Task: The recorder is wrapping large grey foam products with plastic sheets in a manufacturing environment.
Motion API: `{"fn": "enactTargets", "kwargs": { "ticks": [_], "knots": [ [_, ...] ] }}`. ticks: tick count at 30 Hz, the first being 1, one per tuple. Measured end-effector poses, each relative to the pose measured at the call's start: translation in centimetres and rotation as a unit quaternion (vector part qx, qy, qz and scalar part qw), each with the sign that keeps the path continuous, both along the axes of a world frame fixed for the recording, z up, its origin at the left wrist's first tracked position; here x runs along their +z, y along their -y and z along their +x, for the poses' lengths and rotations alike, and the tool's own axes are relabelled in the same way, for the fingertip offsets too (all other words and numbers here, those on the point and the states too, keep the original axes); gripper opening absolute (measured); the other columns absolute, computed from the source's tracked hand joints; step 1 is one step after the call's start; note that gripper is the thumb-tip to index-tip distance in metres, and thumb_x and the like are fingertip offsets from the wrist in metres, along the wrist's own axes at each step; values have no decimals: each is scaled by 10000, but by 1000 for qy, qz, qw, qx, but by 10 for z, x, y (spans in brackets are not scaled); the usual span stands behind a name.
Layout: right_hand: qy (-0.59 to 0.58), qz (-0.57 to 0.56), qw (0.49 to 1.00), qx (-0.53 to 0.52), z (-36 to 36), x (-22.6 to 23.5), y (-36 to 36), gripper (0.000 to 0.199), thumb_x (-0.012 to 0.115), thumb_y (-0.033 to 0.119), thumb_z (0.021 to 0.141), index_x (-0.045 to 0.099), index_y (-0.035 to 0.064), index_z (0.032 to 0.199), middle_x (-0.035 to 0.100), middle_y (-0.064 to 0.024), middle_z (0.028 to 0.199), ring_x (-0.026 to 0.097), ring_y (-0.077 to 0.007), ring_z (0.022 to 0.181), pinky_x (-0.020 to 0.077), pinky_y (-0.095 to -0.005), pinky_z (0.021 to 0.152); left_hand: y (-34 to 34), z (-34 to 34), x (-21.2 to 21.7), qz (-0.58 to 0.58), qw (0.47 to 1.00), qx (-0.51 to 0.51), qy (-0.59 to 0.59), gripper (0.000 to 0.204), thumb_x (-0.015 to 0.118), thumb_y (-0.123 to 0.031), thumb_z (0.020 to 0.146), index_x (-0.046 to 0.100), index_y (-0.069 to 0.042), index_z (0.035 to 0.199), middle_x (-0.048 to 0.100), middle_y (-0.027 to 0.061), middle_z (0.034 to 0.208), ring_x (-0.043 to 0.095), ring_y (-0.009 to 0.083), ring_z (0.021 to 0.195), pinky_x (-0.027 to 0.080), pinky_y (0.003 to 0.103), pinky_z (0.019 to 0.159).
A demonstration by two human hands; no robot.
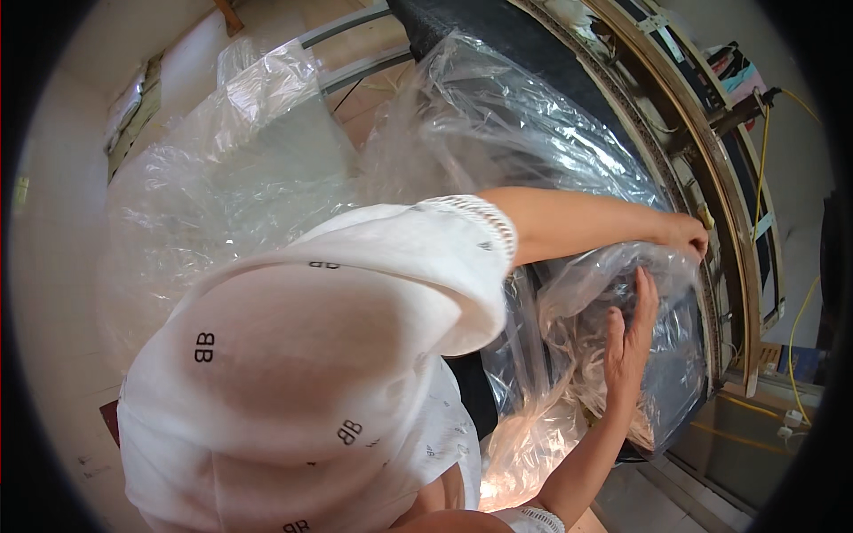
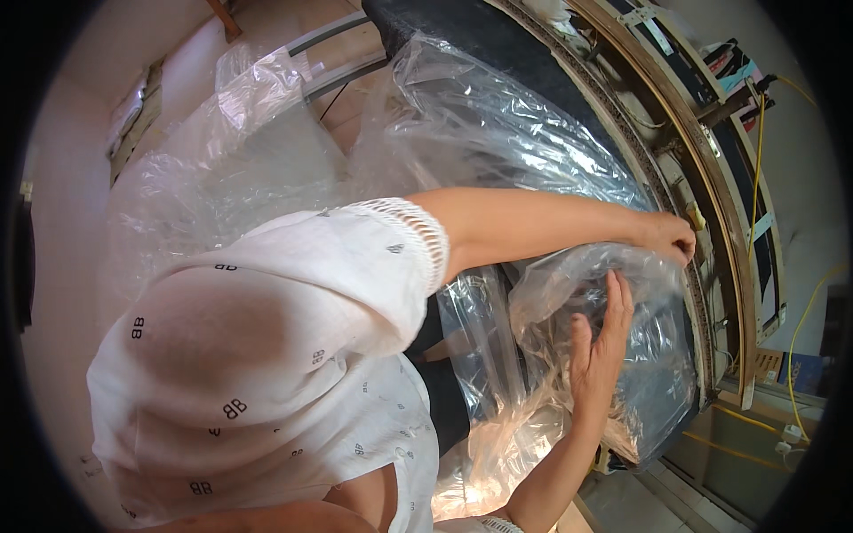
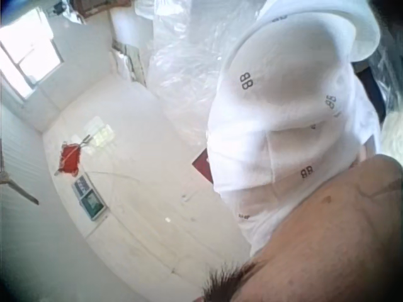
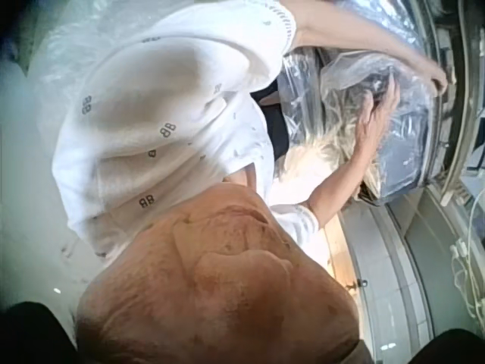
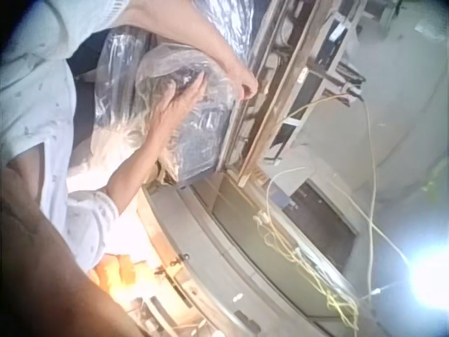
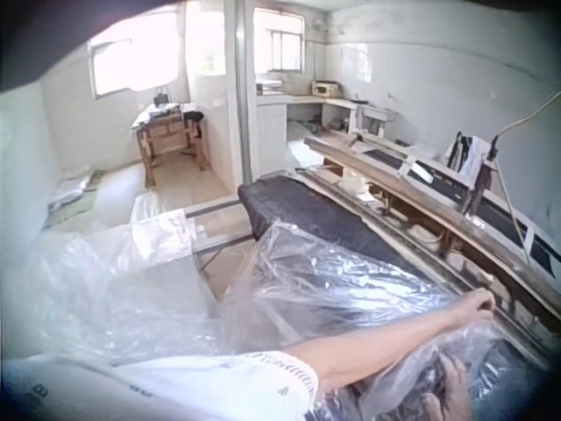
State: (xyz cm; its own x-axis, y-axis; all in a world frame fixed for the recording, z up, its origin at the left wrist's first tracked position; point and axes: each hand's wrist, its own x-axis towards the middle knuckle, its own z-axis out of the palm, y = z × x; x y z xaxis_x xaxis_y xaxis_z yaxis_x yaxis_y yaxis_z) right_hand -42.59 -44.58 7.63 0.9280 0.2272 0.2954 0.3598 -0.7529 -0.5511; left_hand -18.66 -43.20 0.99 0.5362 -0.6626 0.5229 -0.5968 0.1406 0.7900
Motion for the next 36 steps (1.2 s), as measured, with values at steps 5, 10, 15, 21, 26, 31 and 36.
{"fn": "enactTargets", "kwargs": {
  "ticks": [5,10,15,21,26,31,36],
  "knots": [
    [-69,-262,940,-208,-24,-48,129,458,371,262,942,378,0,1317,350,-200,1372,286,-353,1287,203,-378,1059,-150,-112,36,-107,979,102,141,345,612,-157,808,527,-61,1128,549,139,1091,517,303,1055,431,365,878],
    [-4,-206,960,-191,-16,-47,146,428,375,228,941,406,-7,1298,362,-224,1356,309,-351,1276,217,-396,1056,-364,-179,-57,43,873,485,-45,306,722,-178,728,526,-77,940,505,63,912,522,190,777,433,305,693],
    [-6,-244,949,-200,8,-41,186,404,397,243,947,447,-21,1248,413,-201,1316,354,-333,1246,260,-362,1033,-430,-136,-161,88,766,637,1,436,715,-242,732,530,-30,1065,516,89,906,543,252,797,459,343,768],
    [177,-159,953,-186,22,22,20,152,517,142,897,611,22,901,598,-74,853,555,-177,747,436,-297,663,-442,-145,-151,50,832,446,-326,248,561,-223,861,600,-36,1019,558,59,683,559,162,647,479,280,610],
    [-51,-45,997,24,-16,-35,-84,180,616,204,821,597,45,902,612,-94,915,597,-271,740,460,-352,607,-420,-175,-61,-72,856,458,-231,253,511,-123,897,541,-81,1145,535,-5,681,474,52,588,368,181,490],
    [-193,-117,972,-61,-12,-91,-88,194,641,199,801,583,62,925,588,-106,804,602,-264,732,459,-350,608,-396,-195,14,-150,897,365,-197,388,499,-143,916,403,-73,1285,516,-26,683,410,13,527,306,153,446],
    [-187,261,939,-123,0,9,-43,208,645,165,810,597,63,984,578,3,821,536,-83,739,451,-248,661,-352,-220,45,-160,925,307,-158,467,451,-187,946,280,-30,1351,533,-18,711,407,20,524,305,148,445]
  ]
}}
